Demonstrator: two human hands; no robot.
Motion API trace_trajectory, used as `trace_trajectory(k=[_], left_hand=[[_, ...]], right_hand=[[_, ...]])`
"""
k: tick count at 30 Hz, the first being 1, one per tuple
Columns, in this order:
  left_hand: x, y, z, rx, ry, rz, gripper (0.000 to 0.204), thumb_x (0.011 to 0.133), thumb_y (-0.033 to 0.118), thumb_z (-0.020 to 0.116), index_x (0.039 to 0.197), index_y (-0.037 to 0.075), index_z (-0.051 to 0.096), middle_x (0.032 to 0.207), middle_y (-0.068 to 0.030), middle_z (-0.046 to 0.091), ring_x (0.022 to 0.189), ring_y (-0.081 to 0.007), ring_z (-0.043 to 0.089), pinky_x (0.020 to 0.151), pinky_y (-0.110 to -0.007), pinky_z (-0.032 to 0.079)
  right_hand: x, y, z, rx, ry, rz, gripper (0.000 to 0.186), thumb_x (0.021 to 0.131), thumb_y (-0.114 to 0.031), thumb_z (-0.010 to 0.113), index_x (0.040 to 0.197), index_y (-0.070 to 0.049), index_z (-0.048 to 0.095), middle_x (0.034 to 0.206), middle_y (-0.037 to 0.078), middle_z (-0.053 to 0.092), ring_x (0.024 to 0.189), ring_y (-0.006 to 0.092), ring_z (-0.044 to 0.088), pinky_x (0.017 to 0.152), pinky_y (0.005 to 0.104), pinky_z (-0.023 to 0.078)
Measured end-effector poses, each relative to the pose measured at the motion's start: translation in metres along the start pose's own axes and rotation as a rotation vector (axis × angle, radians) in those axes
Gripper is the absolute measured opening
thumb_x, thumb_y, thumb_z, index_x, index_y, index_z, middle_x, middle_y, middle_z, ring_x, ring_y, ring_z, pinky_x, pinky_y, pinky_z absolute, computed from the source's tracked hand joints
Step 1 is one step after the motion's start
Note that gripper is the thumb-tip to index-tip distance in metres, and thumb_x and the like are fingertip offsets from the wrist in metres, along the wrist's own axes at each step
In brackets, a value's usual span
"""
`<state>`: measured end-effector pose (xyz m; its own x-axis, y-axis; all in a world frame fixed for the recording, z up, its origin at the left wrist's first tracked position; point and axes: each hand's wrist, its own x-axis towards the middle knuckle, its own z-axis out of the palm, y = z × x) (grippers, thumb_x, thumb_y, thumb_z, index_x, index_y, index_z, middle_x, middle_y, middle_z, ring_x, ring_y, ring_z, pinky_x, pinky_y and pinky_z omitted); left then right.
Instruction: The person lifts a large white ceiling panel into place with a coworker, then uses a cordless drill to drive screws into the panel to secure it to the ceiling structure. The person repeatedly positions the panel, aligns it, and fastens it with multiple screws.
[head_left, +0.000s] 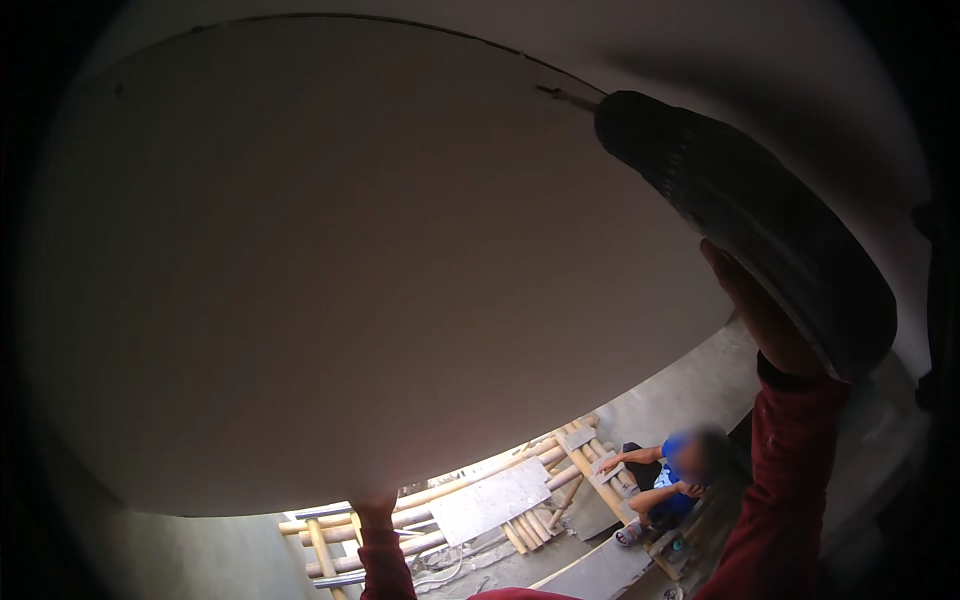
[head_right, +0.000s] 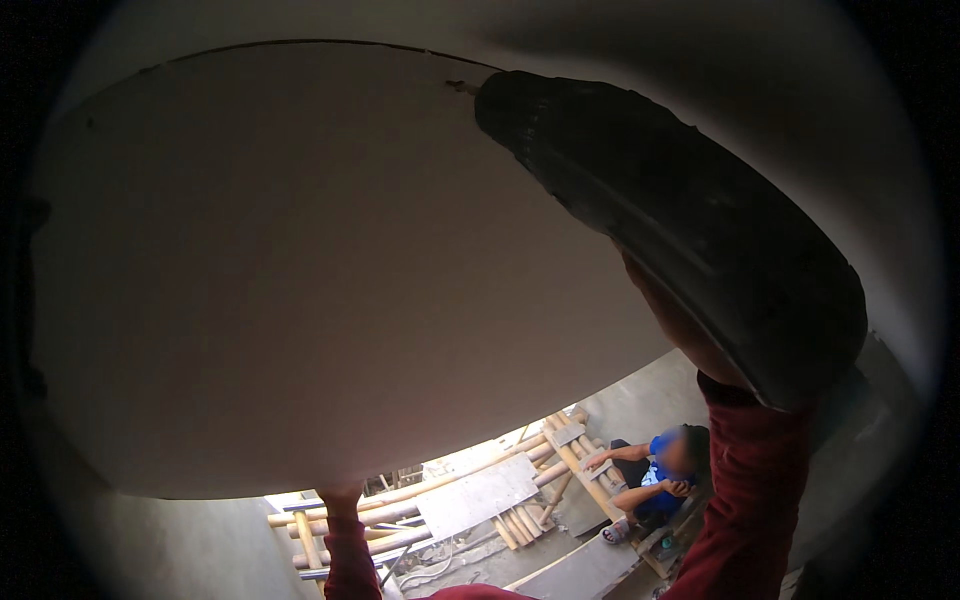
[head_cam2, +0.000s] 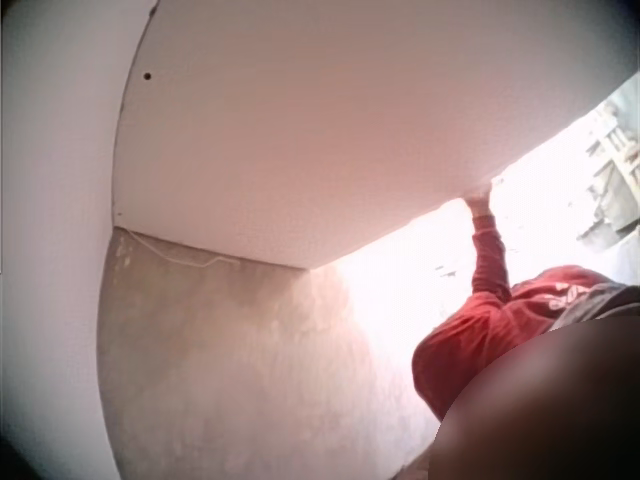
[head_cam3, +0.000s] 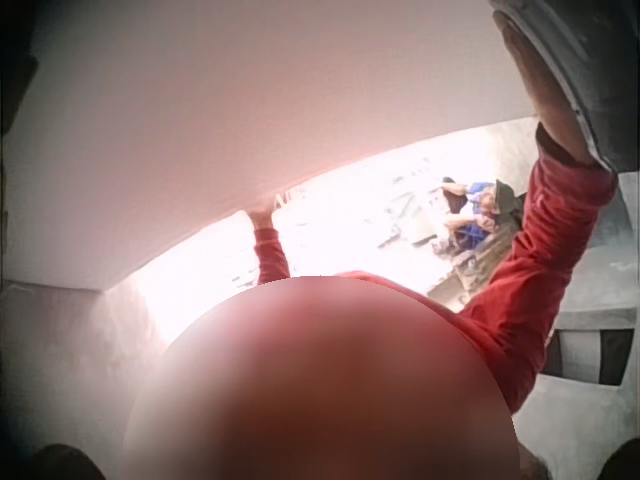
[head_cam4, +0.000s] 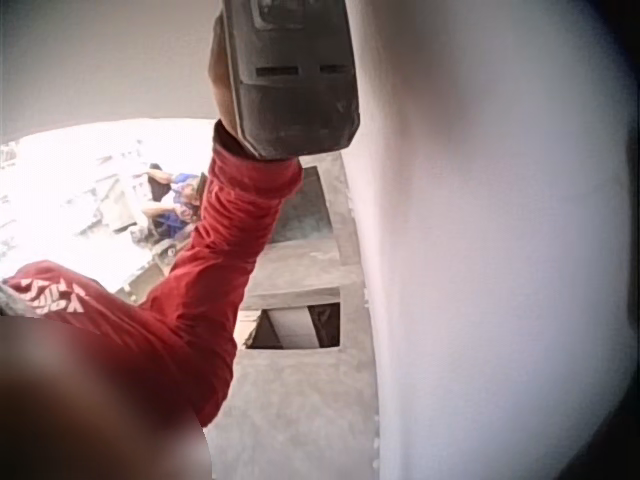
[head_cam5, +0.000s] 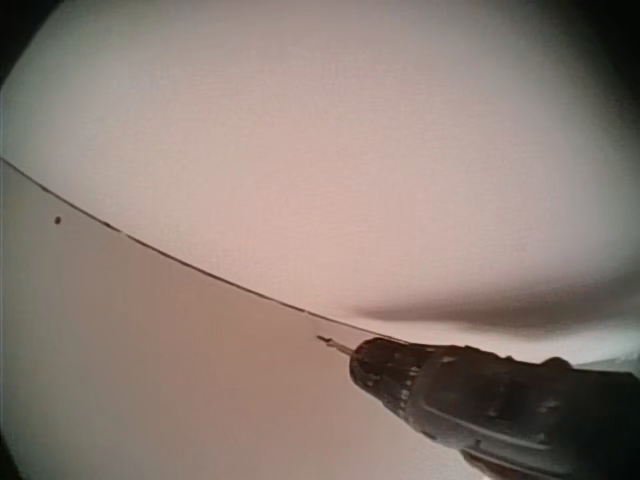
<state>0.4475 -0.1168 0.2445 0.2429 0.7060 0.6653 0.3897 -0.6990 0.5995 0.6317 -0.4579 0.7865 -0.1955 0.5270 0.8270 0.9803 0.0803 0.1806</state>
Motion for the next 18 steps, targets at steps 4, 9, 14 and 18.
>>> trace_trajectory(k=[4, 9, 14, 18], left_hand=[[0.031, 0.051, -0.024, 0.182, 0.151, 0.104, 0.058, 0.082, 0.038, 0.073, 0.130, 0.007, 0.058, 0.129, -0.0144, 0.060, 0.120, -0.0339, 0.056, 0.106, -0.048, 0.039], [0.034, 0.069, -0.032, 0.258, 0.159, 0.088, 0.063, 0.083, 0.040, 0.071, 0.135, 0.009, 0.054, 0.134, -0.0136, 0.057, 0.127, -0.0330, 0.052, 0.109, -0.048, 0.036], [0.028, 0.062, -0.025, 0.250, 0.115, -0.005, 0.064, 0.082, 0.042, 0.070, 0.135, 0.010, 0.055, 0.133, -0.0128, 0.058, 0.128, -0.0329, 0.051, 0.111, -0.047, 0.035], [0.026, 0.060, -0.025, 0.139, 0.141, -0.003, 0.061, 0.082, 0.040, 0.070, 0.134, 0.010, 0.056, 0.132, -0.0124, 0.060, 0.126, -0.0327, 0.053, 0.109, -0.047, 0.037]], right_hand=[[0.016, -0.010, -0.021, -0.079, -0.027, -0.020, 0.056, 0.085, -0.012, 0.078, 0.134, -0.005, 0.054, 0.135, 0.014, 0.057, 0.121, 0.0248, 0.060, 0.105, 0.0376, 0.049], [0.027, -0.011, -0.019, 0.353, -0.017, -0.051, 0.057, 0.088, -0.013, 0.074, 0.138, -0.003, 0.049, 0.141, 0.016, 0.052, 0.125, 0.0279, 0.057, 0.108, 0.0407, 0.047], [0.016, -0.015, -0.005, 1.045, 0.032, 0.205, 0.055, 0.094, -0.022, 0.066, 0.141, -0.002, 0.044, 0.147, 0.018, 0.044, 0.133, 0.0317, 0.048, 0.114, 0.0446, 0.039], [0.012, -0.007, -0.020, 0.709, -0.050, 0.408, 0.073, 0.093, -0.044, 0.061, 0.150, -0.008, 0.031, 0.151, 0.014, 0.038, 0.138, 0.0265, 0.042, 0.117, 0.0413, 0.031]])
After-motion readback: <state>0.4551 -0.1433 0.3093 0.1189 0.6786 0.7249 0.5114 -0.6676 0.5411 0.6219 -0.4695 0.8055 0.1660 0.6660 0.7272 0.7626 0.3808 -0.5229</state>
